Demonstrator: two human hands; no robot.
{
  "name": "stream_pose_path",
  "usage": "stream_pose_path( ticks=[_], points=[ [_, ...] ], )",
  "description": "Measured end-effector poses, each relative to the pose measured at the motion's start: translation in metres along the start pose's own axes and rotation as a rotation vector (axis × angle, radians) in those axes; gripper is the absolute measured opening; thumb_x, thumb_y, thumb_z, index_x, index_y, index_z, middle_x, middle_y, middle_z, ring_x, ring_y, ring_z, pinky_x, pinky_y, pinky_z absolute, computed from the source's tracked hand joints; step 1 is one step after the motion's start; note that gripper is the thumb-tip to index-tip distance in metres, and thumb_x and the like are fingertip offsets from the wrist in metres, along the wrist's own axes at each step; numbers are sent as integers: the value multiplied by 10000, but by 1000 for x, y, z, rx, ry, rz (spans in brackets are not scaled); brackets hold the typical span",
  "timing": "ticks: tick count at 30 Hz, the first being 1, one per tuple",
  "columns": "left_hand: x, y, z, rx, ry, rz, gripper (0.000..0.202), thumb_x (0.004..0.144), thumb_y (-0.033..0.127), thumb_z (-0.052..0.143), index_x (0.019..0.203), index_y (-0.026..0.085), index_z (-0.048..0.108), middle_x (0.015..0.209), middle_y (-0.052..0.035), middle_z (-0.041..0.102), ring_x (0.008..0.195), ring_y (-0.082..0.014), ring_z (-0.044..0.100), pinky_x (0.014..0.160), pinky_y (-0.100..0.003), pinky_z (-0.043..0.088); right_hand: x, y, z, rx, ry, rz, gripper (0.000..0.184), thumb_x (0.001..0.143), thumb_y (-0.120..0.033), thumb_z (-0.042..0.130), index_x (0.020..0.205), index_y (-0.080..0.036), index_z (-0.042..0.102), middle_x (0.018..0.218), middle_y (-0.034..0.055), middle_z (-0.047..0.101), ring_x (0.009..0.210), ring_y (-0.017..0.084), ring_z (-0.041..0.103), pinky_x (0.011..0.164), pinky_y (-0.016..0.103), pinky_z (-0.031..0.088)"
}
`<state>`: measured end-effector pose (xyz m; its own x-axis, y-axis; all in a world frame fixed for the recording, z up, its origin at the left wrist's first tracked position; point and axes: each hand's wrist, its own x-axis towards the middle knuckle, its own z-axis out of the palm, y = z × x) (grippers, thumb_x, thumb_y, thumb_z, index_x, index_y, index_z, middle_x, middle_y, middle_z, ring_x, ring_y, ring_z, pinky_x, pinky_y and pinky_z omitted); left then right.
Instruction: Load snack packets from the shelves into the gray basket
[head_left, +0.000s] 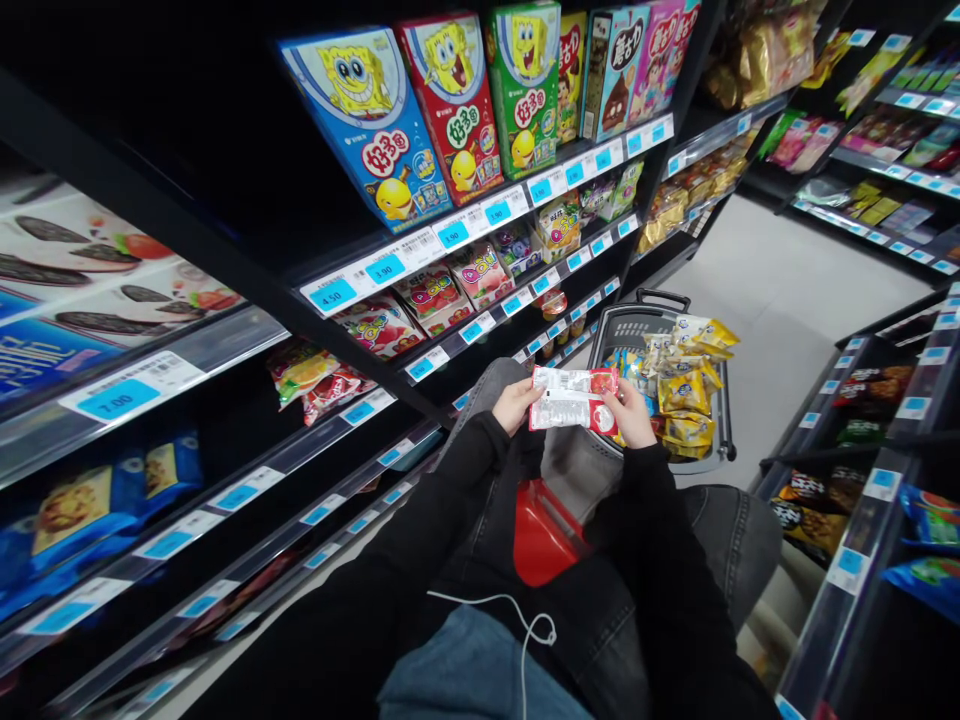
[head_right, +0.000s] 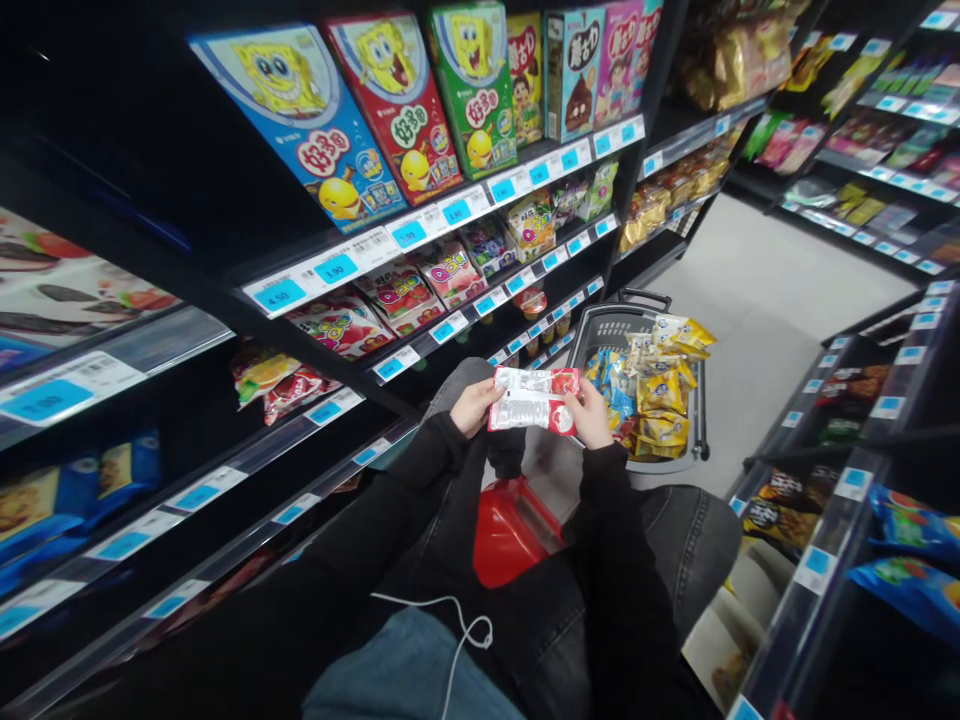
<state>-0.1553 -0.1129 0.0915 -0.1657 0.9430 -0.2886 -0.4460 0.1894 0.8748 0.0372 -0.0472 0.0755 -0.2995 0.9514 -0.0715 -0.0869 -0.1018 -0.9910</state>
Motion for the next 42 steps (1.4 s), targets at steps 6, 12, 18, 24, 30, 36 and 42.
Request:
stream_pose_path(
  ticks=[6,12,18,24,30,36,42],
  points=[
    [0,-2,-2,130,18,156,843,561,384,756,1293,179,391,821,-48,678,658,-157,633,692,-303,493,-3,0,2,-48,-14,-138,576,645,-300,666,1185,-214,485,1170,81,572,953,197,589,827,353,484],
    [1,-1,-4,298,34,135,473,464,280,789,891,131,654,790,-28,646,690,-146,580,677,-264,456,-1,12,-1,-95,-126,-53,314,639,-293,661,929,-175,649,966,55,655,881,204,587,815,355,461],
    [3,-2,-5,294,40,102,399,393,197,792,757,129,644,674,12,601,624,-126,535,637,-254,435,-1,10,1,-125,-137,-64,194,629,-264,663,802,-176,661,845,17,653,803,171,579,786,308,438],
    [3,-3,-5,298,48,103,325,385,173,776,674,132,632,609,30,576,580,-116,508,610,-250,425,-3,9,2,-46,-194,-7,162,628,-235,655,781,-189,686,815,5,663,749,152,581,726,274,440],
    [3,-3,-7,429,134,211,156,466,193,748,597,146,678,660,-9,629,680,-146,553,692,-261,421,-3,8,2,-46,-272,15,224,643,-236,628,843,-212,725,912,27,696,859,189,602,794,307,439],
    [4,-4,-9,459,123,251,204,510,203,724,711,168,731,743,-26,640,746,-164,562,738,-284,424,-5,5,6,7,-210,19,199,618,-235,606,769,-207,732,847,27,708,818,190,611,767,304,441],
    [2,-4,-6,446,135,372,99,523,201,705,621,195,722,833,-29,592,849,-184,556,818,-311,430,-7,-4,15,103,-97,57,182,561,-215,552,624,-210,723,658,1,684,658,153,573,639,256,412]
  ],
)
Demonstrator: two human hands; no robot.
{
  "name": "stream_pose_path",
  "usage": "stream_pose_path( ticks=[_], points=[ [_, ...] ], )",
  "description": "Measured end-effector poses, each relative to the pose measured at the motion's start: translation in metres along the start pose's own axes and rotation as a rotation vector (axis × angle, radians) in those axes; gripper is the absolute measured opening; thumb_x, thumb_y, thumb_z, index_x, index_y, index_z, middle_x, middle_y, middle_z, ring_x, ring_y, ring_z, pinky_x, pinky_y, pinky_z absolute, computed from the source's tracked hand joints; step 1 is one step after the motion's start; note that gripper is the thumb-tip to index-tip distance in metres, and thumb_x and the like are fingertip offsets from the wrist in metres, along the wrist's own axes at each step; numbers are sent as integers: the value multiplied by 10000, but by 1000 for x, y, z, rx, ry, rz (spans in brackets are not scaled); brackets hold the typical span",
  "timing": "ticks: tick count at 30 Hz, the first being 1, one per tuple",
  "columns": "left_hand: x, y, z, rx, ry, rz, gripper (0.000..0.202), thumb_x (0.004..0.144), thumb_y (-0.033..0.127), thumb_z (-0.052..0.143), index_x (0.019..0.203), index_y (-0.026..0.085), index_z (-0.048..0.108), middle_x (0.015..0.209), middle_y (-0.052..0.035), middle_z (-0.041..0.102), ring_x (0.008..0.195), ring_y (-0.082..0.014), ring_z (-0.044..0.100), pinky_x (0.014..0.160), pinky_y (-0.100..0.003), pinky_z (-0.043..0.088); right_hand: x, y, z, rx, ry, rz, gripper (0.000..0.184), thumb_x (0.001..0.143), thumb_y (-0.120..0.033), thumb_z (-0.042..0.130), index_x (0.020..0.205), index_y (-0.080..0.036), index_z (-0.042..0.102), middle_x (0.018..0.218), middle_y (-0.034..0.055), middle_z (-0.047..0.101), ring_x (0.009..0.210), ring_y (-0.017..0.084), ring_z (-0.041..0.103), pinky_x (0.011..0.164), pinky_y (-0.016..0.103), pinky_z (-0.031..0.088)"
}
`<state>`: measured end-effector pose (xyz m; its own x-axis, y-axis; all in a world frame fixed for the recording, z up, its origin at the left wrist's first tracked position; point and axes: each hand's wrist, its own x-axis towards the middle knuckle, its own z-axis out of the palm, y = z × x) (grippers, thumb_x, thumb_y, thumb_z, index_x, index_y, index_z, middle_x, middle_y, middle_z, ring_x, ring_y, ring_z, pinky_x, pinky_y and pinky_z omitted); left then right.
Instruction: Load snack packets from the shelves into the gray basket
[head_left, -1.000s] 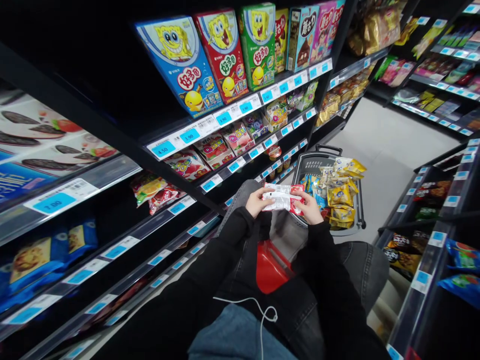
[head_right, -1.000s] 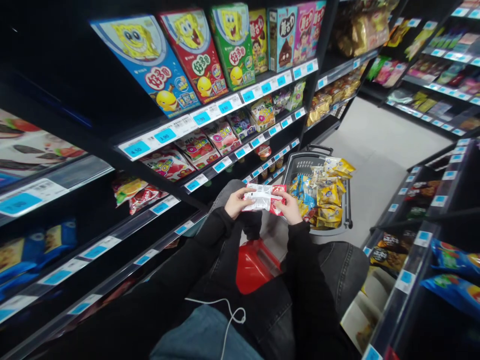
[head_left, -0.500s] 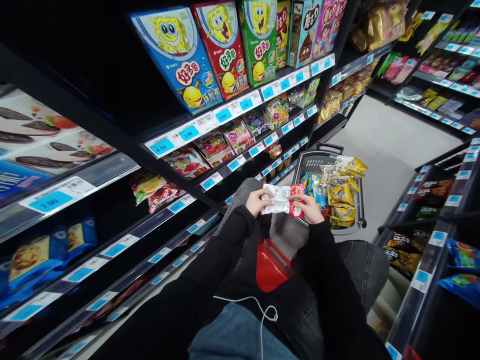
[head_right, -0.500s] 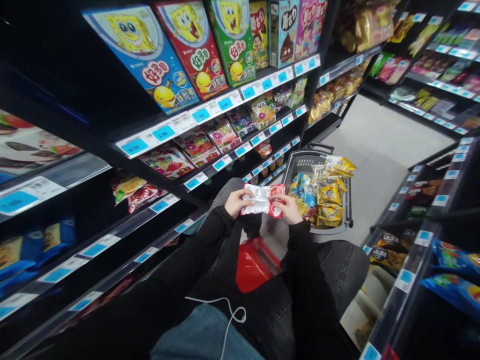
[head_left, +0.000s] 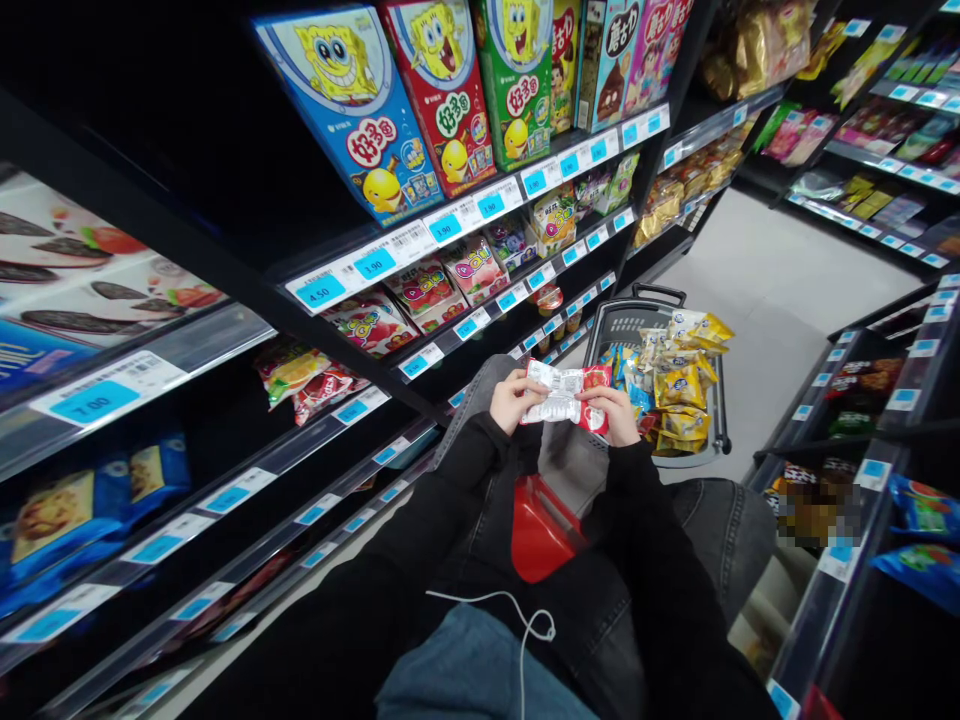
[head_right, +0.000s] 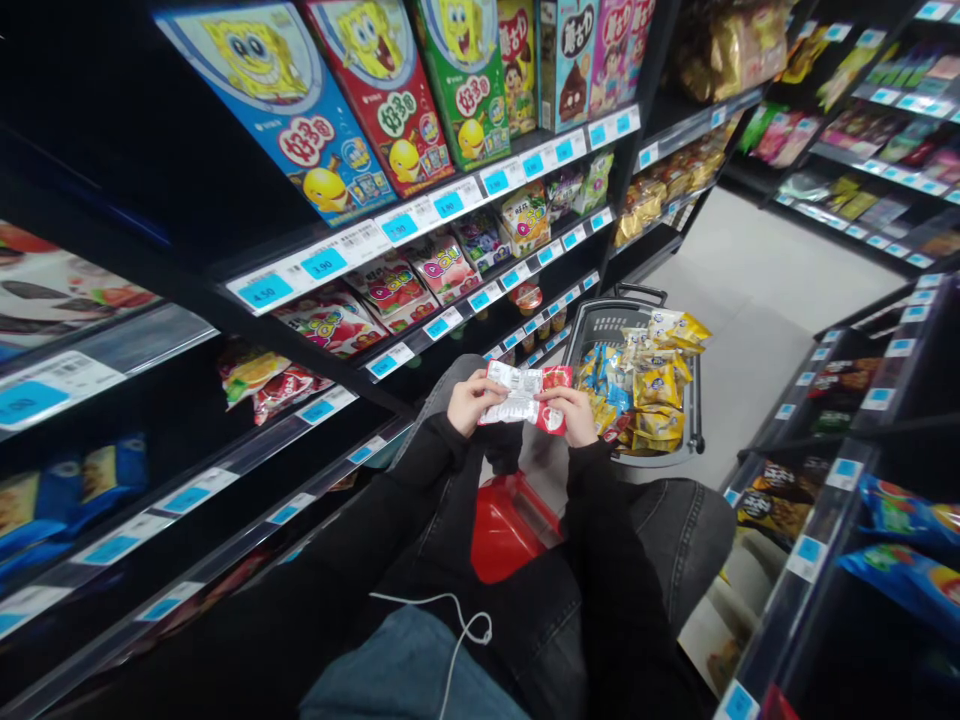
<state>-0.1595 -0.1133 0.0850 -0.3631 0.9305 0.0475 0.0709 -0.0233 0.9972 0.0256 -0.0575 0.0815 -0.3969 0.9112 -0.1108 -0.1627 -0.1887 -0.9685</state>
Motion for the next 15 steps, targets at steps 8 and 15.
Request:
stream_pose_path(
  ticks=[8,15],
  points=[
    [-5,12,-2,-3,-134,96,76,596,202,659,640,180,717,1038,-57,597,967,-222,556,889,-337,412,-2,-3,0,-47,-5,-24,226,612,-259,473,627,-178,684,649,21,644,664,165,554,643,270,409],
    [-10,12,6,264,-37,90,182,606,328,705,599,151,660,705,-28,606,677,-148,540,653,-270,415,1,3,11,-338,207,-53,273,514,-352,690,549,-175,485,557,-36,484,557,109,421,590,251,357]
  ],
)
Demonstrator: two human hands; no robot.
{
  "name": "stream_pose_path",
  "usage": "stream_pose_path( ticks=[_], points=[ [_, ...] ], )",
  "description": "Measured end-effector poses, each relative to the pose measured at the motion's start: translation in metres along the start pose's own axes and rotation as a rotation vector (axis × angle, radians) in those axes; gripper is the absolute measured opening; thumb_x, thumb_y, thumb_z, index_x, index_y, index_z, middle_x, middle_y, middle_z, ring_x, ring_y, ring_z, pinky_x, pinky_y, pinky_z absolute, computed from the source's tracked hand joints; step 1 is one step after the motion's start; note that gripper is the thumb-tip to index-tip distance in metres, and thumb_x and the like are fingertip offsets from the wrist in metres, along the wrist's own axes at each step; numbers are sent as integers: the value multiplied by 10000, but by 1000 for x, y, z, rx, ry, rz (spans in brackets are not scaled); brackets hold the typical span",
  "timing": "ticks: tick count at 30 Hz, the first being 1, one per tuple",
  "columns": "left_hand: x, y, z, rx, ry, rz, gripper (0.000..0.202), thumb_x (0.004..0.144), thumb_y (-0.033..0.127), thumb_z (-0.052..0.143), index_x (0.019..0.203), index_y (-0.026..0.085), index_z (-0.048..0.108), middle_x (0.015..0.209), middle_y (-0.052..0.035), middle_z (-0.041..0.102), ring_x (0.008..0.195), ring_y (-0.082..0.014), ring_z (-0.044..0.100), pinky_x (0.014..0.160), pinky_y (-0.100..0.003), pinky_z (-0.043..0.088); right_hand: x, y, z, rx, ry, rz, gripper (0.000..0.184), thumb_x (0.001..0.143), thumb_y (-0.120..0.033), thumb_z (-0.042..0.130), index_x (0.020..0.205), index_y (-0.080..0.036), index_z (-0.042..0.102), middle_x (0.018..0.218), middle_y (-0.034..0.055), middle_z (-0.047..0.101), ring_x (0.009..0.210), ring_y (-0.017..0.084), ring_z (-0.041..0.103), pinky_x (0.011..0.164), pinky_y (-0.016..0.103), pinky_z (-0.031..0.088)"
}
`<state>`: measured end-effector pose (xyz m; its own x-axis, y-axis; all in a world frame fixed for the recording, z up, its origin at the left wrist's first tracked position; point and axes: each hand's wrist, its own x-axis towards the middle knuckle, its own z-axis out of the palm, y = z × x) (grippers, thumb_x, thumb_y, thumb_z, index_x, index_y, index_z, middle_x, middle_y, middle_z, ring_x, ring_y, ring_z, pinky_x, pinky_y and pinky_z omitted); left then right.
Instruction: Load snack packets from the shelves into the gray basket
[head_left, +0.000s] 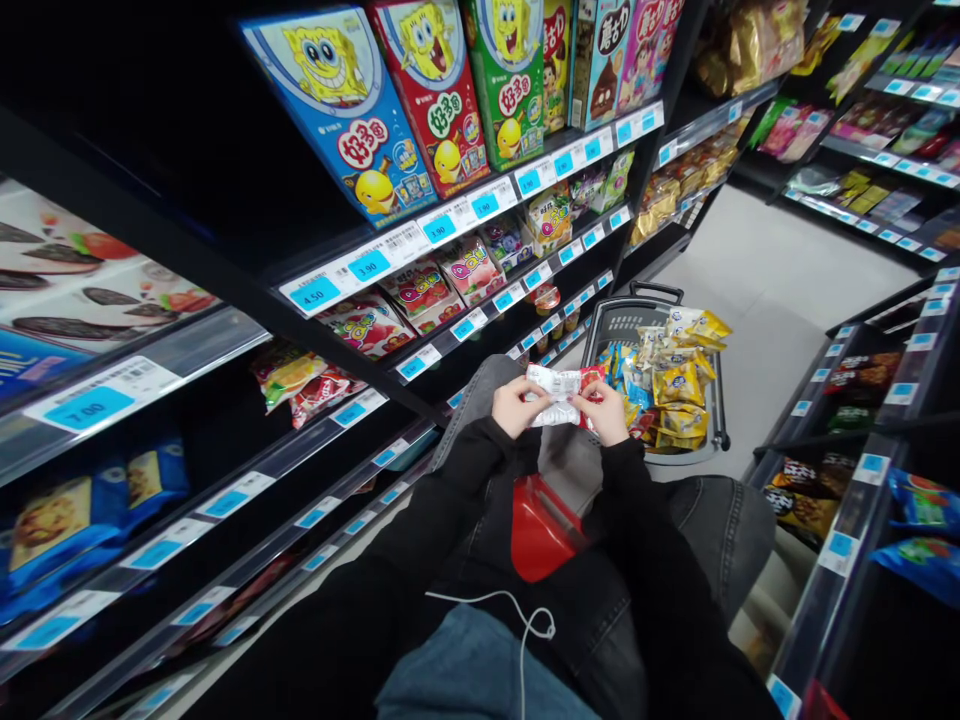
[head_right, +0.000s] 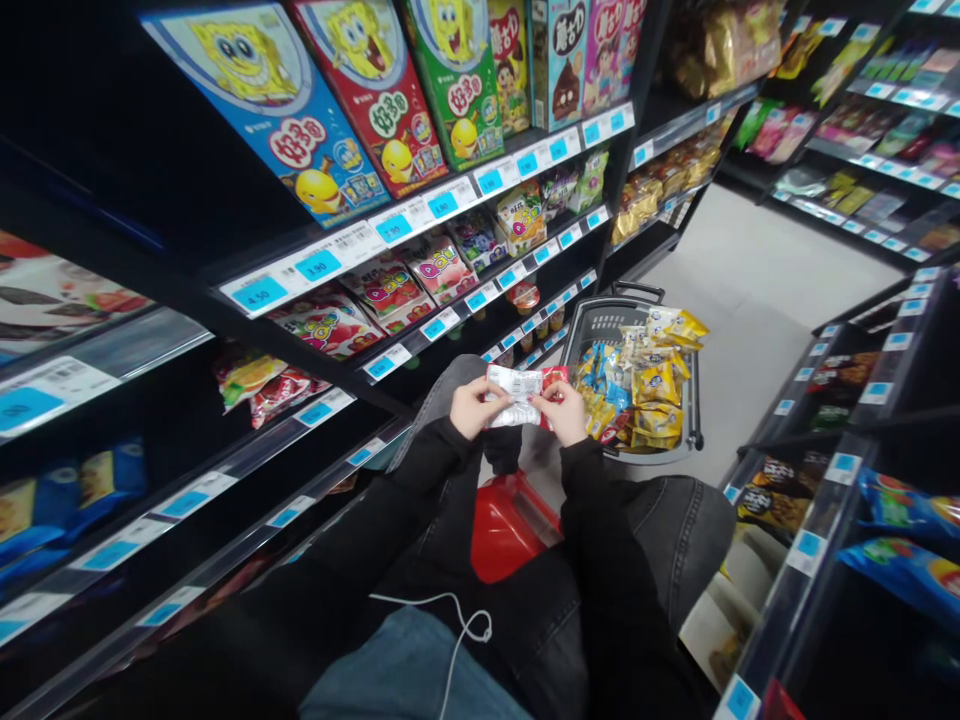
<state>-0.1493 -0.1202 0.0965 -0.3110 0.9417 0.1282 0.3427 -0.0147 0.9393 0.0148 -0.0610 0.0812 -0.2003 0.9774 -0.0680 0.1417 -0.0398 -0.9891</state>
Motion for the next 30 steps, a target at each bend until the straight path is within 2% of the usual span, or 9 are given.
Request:
stream_pose_path(
  ticks=[3,6,10,13,16,20,22,27,30],
  points=[
    [3,-5,1,31,114,-98,289,529,355,765,561,147,568,555,26,521,545,-101,462,553,-235,369,-4,-2,9,-55,75,-54,312,540,-342,695,586,-183,430,580,-53,447,574,98,400,609,245,354],
    [7,-10,0,-158,181,-165,441,406,281,821,693,159,509,549,68,509,507,-84,467,514,-209,373,-5,-1,14,-26,147,-123,318,555,-312,705,648,-187,427,649,-46,464,641,108,446,678,258,390],
    [11,-8,-1,-565,69,-322,770,366,222,836,1042,164,471,723,-1,659,627,-164,617,621,-304,495,-1,3,14,272,173,-126,487,536,-262,736,917,-206,437,876,1,544,783,136,547,759,291,449],
    [12,-5,-3,-713,-91,-434,664,401,243,836,985,94,557,767,-86,692,711,-225,657,724,-376,513,1,4,11,504,108,-47,724,530,-247,758,1148,-233,381,1021,36,573,833,149,592,798,320,474],
    [12,-5,-4,-767,-164,-479,497,438,278,830,836,63,624,777,-129,701,767,-270,665,774,-409,511,-1,1,6,574,-55,122,601,526,-300,775,1056,-191,515,961,51,632,820,175,616,808,338,486],
    [10,-6,-5,-799,-190,-467,452,479,305,817,825,72,644,792,-129,706,836,-287,663,787,-409,515,-3,-3,-3,623,-324,318,416,513,-381,787,828,-165,622,804,48,680,752,201,639,751,350,511],
    [9,-6,-5,-797,-224,-461,450,506,317,807,851,77,647,809,-126,707,856,-282,661,784,-397,518,-1,-3,-10,623,-334,311,396,499,-377,799,792,-166,637,776,38,686,727,191,641,733,338,517],
    [9,-6,1,-749,-244,-436,479,529,350,796,899,86,643,850,-125,705,878,-275,655,783,-388,520,6,0,-27,486,-237,224,391,517,-421,781,771,-158,645,750,36,687,702,183,640,706,330,521],
    [8,-7,3,-714,-248,-405,508,527,372,795,920,89,639,873,-124,704,871,-272,654,789,-395,516,4,1,-30,493,-314,240,426,556,-434,759,861,-165,632,825,50,689,766,207,650,730,359,524]
  ],
)
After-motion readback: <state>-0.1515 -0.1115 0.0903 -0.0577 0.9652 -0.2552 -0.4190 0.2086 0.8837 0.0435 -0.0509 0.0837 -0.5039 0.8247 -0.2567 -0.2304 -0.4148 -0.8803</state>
